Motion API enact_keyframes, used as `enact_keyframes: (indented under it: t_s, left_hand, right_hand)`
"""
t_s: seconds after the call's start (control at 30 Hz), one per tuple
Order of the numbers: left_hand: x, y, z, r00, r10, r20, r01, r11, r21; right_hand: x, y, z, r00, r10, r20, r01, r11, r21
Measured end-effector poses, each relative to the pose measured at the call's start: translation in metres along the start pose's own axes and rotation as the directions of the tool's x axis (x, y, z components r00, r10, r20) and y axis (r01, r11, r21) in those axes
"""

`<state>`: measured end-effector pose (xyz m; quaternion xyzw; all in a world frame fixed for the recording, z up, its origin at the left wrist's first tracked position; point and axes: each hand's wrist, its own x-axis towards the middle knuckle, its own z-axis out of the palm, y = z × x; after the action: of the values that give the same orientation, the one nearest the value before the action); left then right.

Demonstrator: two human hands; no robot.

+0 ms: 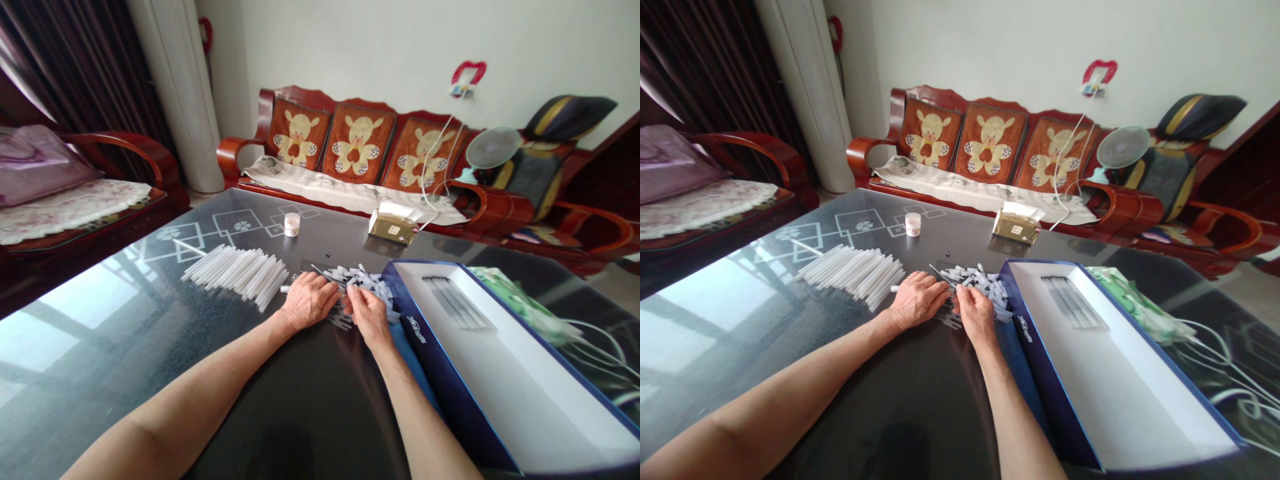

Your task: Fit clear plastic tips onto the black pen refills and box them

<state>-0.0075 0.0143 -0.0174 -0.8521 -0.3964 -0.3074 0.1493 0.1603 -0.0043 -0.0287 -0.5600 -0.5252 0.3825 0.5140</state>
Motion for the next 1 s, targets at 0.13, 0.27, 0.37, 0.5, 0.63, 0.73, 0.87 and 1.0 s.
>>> enact_keyframes:
  t_s: [0.13, 0.27, 0.37, 0.5, 0.63, 0.73, 0.87, 1.0]
  left_hand:
    - [0.0, -0.001, 0.0, 1.0, 0.0, -0.027, 0.0, 1.0, 0.005]
    - [0.0, -0.001, 0.001, 0.999, 0.004, -0.041, -0.004, 1.0, 0.002]
    - [-0.001, -0.001, 0.002, 0.999, 0.02, -0.039, -0.02, 1.0, 0.001]
    - [-0.001, -0.001, 0.002, 0.999, 0.017, -0.039, -0.016, 1.0, 0.006]
    - [-0.001, -0.001, 0.001, 0.999, 0.019, -0.04, -0.019, 1.0, -0.003]
    - [-0.001, 0.0, 0.001, 0.999, 0.038, -0.038, -0.038, 0.999, 0.003]
    - [-0.001, -0.001, 0.002, 0.999, 0.038, -0.03, -0.038, 0.999, 0.02]
    - [0.0, -0.002, 0.001, 1.0, 0.009, -0.019, -0.008, 1.0, 0.019]
  right_hand:
    - [-0.002, -0.004, 0.001, 0.999, 0.0, 0.049, -0.005, 0.993, 0.118]
    - [-0.004, -0.007, 0.003, 0.994, 0.073, 0.079, -0.089, 0.971, 0.223]
    - [-0.003, -0.003, 0.003, 0.994, 0.104, 0.028, -0.107, 0.982, 0.153]
    - [-0.002, -0.004, 0.003, 0.996, 0.075, 0.046, -0.082, 0.979, 0.185]
    - [-0.003, -0.008, 0.003, 0.986, 0.133, 0.1, -0.153, 0.957, 0.246]
    - [-0.003, -0.004, 0.004, 0.985, 0.162, 0.052, -0.168, 0.975, 0.148]
    - [-0.001, 0.003, 0.005, 0.997, 0.072, 0.027, -0.074, 0.994, 0.079]
    - [0.001, 0.001, -0.002, 1.0, -0.02, -0.021, 0.021, 0.999, 0.034]
